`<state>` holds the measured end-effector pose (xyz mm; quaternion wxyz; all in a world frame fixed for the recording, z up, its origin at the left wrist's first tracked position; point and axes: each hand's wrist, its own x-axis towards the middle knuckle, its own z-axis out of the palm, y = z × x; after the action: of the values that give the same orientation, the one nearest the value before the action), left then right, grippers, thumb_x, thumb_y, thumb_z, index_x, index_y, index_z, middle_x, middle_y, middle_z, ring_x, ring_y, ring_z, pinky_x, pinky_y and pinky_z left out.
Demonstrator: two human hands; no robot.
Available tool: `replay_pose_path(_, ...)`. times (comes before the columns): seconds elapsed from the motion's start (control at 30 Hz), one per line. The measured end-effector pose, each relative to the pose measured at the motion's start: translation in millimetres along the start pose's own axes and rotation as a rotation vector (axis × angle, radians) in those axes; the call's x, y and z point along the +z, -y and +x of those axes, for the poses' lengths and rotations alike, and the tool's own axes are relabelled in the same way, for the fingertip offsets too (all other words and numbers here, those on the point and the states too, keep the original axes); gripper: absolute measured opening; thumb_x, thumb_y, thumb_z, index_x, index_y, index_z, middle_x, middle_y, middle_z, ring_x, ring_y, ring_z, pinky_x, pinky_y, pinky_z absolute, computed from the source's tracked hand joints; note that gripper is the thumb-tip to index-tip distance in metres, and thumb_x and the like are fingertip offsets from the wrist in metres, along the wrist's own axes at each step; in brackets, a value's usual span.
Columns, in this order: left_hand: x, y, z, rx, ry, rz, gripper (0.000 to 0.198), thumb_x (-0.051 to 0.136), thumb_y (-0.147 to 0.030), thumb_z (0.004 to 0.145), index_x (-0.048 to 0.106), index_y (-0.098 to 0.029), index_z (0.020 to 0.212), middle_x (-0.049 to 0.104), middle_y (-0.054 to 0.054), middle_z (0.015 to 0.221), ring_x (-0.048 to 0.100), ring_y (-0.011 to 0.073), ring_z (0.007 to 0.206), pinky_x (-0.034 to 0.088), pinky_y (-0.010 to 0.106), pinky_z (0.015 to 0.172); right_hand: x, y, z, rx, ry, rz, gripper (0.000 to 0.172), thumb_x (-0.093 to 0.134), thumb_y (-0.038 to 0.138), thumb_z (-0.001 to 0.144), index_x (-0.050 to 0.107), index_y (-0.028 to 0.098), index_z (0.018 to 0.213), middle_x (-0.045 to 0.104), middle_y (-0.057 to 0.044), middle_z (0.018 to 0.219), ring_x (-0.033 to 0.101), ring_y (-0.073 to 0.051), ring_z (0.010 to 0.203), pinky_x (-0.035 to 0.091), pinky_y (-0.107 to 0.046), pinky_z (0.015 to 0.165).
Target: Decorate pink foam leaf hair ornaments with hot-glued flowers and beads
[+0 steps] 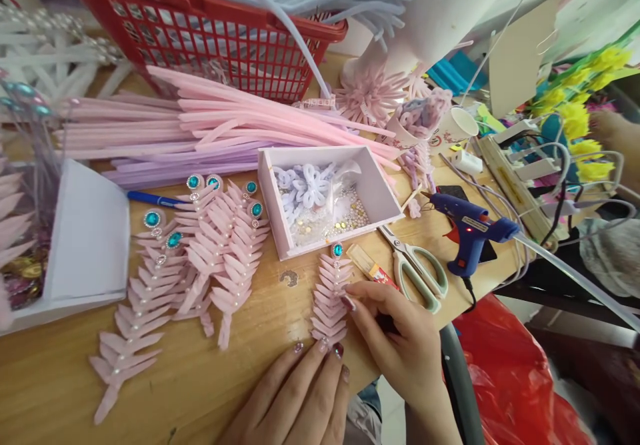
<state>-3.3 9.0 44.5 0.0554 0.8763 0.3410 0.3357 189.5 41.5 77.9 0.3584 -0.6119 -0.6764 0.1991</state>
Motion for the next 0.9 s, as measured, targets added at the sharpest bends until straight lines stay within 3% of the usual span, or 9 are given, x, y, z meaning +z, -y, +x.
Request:
replay_pose_path(0.13, -0.5, -0.1, 0.4, 0.011, 0.005, 0.002, 0.045, 0.030, -0.011, 0.112, 0.075, -0.015, 0.113, 0.078, -0.001, 0.117, 0.069, 0.0138, 0.117, 0.022, 0.036, 0.133, -4.5, 0.4, -4.0, -0.004, -0.038, -0.003, 0.016, 0.060, 0.017, 0.100, 0.074, 0.023, 0.095, 0.070, 0.004, 0.063, 0.059, -0.010, 0.046, 0.047, -0.019, 0.050)
replay_pose_path(0.3, -3.0, 1.2, 1.8, 0.018, 0.011, 0.005, 0.045, 0.030, -0.010, 0.111, 0.075, -0.015, 0.113, 0.078, 0.000, 0.117, 0.070, 0.0129, 0.116, 0.023, 0.036, 0.132, -7.2, 2.5, -1.9, -0.075, 0.050, -0.013, 0.022, 0.058, 0.012, 0.100, 0.076, 0.024, 0.104, 0.077, 0.003, 0.075, 0.070, -0.012, 0.060, 0.051, -0.020, 0.058)
replay_pose_path(0.6, -3.3, 0.9, 1.7, 0.016, -0.011, -0.013, 0.042, 0.033, -0.011, 0.110, 0.075, -0.014, 0.111, 0.079, 0.001, 0.114, 0.069, 0.0145, 0.115, 0.024, 0.036, 0.132, -3.8, -2.4, -0.3, -0.109, 0.062, -0.039, 0.025, 0.058, 0.014, 0.102, 0.075, 0.026, 0.115, 0.077, 0.003, 0.077, 0.070, -0.011, 0.062, 0.050, -0.020, 0.058)
replay_pose_path(0.8, -2.4, 1.3, 2.6, 0.013, -0.010, -0.008, 0.043, 0.033, -0.011, 0.111, 0.075, -0.015, 0.110, 0.079, 0.000, 0.114, 0.069, 0.0148, 0.115, 0.023, 0.035, 0.132, -3.0, 0.3, -1.1, -0.111, 0.054, -0.032, 0.025, 0.058, 0.012, 0.102, 0.075, 0.027, 0.113, 0.079, 0.003, 0.080, 0.072, -0.012, 0.063, 0.051, -0.021, 0.059)
replay_pose_path(0.9, -2.0, 1.4, 1.6, 0.017, -0.012, -0.009, 0.043, 0.033, -0.012, 0.111, 0.076, -0.015, 0.110, 0.079, 0.001, 0.115, 0.068, 0.0153, 0.116, 0.024, 0.036, 0.132, -3.1, -0.9, -5.9, -0.103, -0.016, -0.031, 0.023, 0.057, 0.012, 0.101, 0.075, 0.025, 0.106, 0.077, 0.004, 0.076, 0.067, -0.011, 0.056, 0.049, -0.021, 0.055)
